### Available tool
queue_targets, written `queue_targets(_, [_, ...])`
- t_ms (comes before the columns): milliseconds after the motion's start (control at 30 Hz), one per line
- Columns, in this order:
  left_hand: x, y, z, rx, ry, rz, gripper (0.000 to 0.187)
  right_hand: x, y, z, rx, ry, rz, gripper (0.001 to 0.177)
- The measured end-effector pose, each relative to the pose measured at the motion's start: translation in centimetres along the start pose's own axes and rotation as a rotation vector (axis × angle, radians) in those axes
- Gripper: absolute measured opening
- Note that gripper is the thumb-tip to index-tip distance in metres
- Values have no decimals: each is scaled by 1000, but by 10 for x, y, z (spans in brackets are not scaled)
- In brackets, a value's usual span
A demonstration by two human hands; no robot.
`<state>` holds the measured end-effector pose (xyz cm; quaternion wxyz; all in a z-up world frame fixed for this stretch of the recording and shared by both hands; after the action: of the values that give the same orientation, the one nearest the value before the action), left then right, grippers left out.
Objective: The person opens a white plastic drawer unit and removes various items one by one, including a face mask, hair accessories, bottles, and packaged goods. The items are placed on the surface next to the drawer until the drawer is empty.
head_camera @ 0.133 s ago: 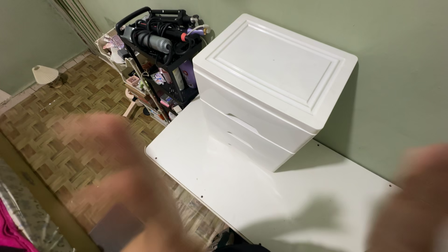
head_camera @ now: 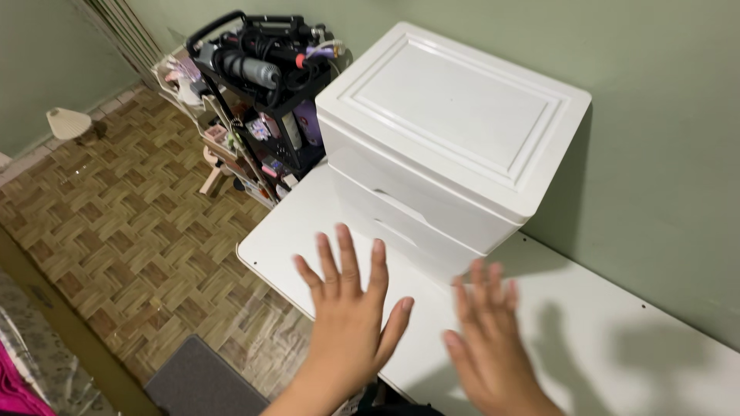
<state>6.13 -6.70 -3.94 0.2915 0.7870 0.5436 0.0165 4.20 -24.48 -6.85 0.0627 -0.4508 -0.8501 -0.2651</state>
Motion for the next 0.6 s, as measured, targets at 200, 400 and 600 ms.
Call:
queue_targets(200, [28,-40,114,190,46,-45,77,-18,-9,86,201,-184,134,62])
queue_targets(400, [37,-46,152,241,27,-45,75,-33,-6,116,224,-223,182,62])
queue_targets(600, [45,-36,156,224,-3,-25,74,-40,0,127,235,-234,228,63])
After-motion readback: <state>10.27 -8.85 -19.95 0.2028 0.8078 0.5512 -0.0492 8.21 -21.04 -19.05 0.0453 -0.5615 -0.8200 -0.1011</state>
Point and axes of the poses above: each hand's wrist, its own y-axis towards the middle knuckle, its own z-axis out of the palm, x = y × z, the point moved 8 cm from there along y, towards the middle knuckle, and after that the axes turned 4 degrees about x, right-handed, at the moved point
